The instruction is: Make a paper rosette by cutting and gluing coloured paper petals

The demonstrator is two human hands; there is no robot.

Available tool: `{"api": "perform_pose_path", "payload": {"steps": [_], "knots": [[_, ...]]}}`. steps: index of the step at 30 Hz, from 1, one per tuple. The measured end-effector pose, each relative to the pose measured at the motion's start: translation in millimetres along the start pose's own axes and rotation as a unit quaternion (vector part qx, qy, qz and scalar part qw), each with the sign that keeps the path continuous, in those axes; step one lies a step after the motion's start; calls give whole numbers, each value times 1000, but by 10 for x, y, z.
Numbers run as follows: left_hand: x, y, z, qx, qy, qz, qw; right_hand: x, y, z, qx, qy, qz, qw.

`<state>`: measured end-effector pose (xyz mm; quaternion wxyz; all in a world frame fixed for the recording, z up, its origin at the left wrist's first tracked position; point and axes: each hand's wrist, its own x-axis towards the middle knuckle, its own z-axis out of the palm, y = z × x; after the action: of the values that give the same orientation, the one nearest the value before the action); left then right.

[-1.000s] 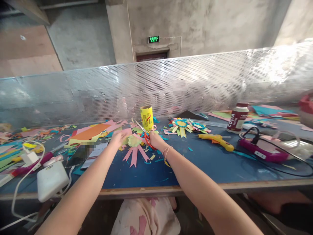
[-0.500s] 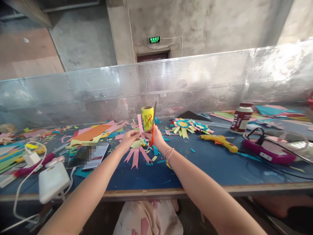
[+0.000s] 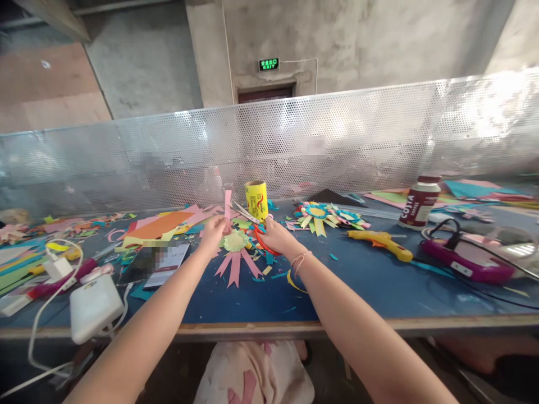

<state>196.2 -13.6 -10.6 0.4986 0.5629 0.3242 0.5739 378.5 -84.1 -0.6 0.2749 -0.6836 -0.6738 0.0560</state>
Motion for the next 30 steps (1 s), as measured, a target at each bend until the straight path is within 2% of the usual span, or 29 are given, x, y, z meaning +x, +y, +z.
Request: {"api": "perform_pose_path", "payload": {"steps": [6, 11, 14, 18, 30], "knots": [[54, -66, -80, 46, 5, 41, 998, -61, 6, -63, -47, -30, -46, 997], [34, -68, -59, 98, -31, 52, 993, -58, -44, -65, -51, -34, -39, 997], [11, -40, -36, 105, -49, 47, 992, -39, -40, -60, -50, -27, -39, 998], [-3, -8, -23, 94, -40, 22, 995, -21, -24, -59, -46, -20, -42, 998], [13, -44, -35, 101, -39, 32, 994, 16, 18, -54, -59, -4, -46, 997]]}}
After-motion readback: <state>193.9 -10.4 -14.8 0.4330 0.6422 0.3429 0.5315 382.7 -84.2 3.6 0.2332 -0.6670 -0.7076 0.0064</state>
